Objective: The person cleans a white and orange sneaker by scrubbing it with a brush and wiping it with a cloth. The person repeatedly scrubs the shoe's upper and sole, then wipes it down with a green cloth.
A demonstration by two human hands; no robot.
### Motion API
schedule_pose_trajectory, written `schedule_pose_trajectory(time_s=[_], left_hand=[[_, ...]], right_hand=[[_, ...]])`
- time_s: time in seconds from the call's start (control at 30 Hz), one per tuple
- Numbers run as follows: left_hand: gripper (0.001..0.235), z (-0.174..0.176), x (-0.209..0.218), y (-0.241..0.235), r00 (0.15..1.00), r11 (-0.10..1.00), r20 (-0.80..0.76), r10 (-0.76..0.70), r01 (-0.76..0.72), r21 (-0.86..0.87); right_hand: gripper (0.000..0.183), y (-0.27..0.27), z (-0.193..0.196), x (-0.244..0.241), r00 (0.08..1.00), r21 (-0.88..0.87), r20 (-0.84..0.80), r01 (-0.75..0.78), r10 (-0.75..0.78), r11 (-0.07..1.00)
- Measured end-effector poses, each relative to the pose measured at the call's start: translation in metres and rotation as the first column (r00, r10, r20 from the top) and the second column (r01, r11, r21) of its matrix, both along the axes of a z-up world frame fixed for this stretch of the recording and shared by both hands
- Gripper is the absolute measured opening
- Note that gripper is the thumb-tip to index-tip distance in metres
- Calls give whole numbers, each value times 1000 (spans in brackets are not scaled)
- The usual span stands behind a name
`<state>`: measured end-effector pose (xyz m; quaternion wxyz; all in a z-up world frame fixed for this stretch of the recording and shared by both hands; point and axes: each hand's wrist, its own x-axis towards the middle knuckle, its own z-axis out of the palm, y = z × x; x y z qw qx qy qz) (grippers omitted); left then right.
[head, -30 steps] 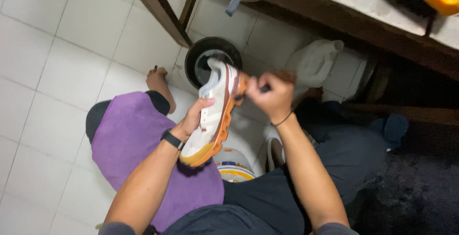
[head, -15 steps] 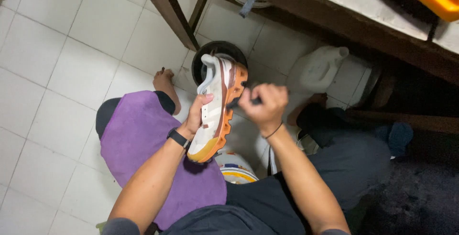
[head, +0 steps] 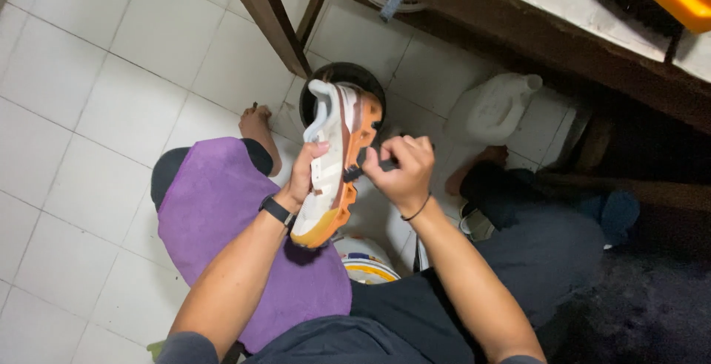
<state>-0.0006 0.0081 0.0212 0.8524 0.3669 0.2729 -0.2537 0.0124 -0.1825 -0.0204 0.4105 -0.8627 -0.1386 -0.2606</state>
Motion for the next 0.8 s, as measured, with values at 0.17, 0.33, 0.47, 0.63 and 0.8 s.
schedule_pose_trajectory(time_s=[0.17, 0.33, 0.47, 0.63, 0.8], left_hand=[[30, 11, -4, -4, 1000, 1000, -2, -1, 1, 7], [33, -51, -14, 9, 998, 998, 11, -59, 58, 25], [36, -37, -15, 10, 997, 994, 17, -69, 67, 88], [39, 7, -4, 1, 998, 992, 39, -52, 48, 117], [41, -19, -5, 1, 996, 992, 73, -50, 41, 122]], right_hand=[[34, -9, -2, 9, 999, -23, 9, 47, -47, 999], [35, -3, 8, -2, 995, 23, -46, -88, 89, 996], [34, 2, 12, -6, 992, 15, -1, -124, 124, 992], [31, -4, 4, -7, 986, 8, -29, -163, 163, 987], [32, 15, 21, -21, 969, 44, 73, -238, 235, 970]])
